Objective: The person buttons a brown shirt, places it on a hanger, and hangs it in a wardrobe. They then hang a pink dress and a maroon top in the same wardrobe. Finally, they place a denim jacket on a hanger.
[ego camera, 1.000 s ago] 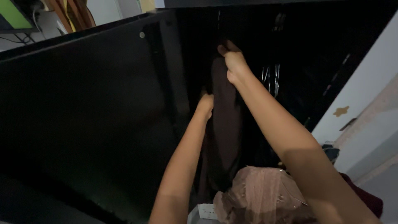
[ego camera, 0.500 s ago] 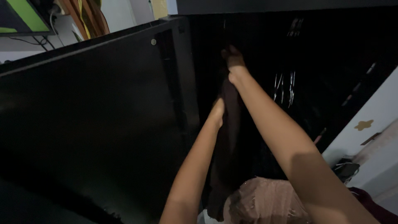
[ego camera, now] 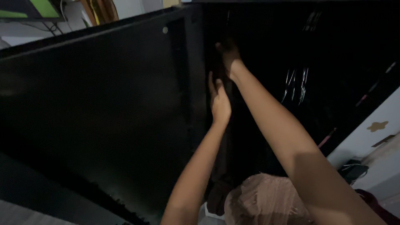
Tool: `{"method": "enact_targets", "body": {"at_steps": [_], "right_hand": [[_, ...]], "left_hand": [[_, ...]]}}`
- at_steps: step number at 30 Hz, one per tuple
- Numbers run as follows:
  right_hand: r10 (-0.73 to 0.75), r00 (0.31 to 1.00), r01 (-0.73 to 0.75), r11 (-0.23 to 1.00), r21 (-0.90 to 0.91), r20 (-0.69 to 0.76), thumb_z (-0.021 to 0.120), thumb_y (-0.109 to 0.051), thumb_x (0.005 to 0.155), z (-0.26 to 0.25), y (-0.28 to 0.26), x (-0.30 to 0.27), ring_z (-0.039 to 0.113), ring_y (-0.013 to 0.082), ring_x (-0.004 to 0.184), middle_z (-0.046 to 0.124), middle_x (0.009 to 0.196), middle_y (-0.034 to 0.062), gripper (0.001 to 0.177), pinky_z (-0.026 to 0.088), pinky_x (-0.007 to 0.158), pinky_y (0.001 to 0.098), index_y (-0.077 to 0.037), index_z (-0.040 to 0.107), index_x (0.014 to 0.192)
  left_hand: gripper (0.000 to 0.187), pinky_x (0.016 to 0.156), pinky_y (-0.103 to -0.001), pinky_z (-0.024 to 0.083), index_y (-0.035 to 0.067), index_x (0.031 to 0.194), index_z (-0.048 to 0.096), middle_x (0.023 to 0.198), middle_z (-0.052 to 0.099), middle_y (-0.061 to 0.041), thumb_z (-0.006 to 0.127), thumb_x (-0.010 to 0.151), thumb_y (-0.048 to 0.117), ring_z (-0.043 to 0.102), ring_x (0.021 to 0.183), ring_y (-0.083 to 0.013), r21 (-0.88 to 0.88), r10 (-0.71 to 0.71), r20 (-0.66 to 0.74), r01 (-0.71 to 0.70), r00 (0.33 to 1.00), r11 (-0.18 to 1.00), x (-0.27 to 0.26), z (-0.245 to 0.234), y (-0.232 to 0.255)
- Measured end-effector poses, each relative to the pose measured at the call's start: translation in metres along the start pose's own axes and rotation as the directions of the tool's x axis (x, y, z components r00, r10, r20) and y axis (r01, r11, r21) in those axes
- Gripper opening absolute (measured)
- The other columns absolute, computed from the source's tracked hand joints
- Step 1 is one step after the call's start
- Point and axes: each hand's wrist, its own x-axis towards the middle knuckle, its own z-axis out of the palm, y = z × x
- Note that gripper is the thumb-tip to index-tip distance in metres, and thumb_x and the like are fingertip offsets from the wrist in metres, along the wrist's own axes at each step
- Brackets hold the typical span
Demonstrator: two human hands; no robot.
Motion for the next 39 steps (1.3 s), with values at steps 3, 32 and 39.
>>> {"method": "enact_targets", "body": {"at_steps": [3,32,39], "right_hand": [[0.02,0.995,-0.024,0.999,0.038,0.103,0.062,-0.018,0.098,0.001,-0.022,-0.051,0.058,0.0295,0.128,0.056,0.143,0.0141,0.057,0.051,0.105,0.0391,-0.008,0.041,0.15],[-0.665,0.747,0.257,0.319,-0.913,-0.022,0.07,-0.008,0.099,-0.319,-0.003,-0.518,0.063,0.0292,0.099,0.065,0.106,0.01,0.014,0.051,0.088,0.039,-0.008,0.069,0.113],[-0.382,0.908,0.016,0.439,-0.898,-0.17,0.073,-0.015,0.094,-0.378,0.008,-0.553,0.06,0.0318,0.093,0.057,0.105,0.0137,0.029,0.05,0.084,0.0418,-0.006,0.063,0.12]], "left_hand": [[0.068,0.108,-0.045,0.044,0.018,0.163,0.018,0.149,0.049,-0.023,0.04,0.103,0.04,0.055,0.129,-0.042,0.149,0.017,0.042,-0.023,0.999,0.989,-0.002,0.003,-0.031],[0.055,0.112,-0.052,0.035,0.022,0.135,0.058,0.148,0.053,-0.004,0.064,0.083,0.003,0.044,0.139,-0.0322,0.554,0.25,0.213,-0.328,0.945,0.765,-0.289,0.033,-0.161],[0.059,0.105,-0.06,0.026,0.023,0.144,0.053,0.153,0.046,-0.003,0.064,0.087,0.013,0.034,0.144,-0.0304,0.595,0.202,0.45,-0.461,0.87,0.659,-0.319,0.063,-0.134]]}}
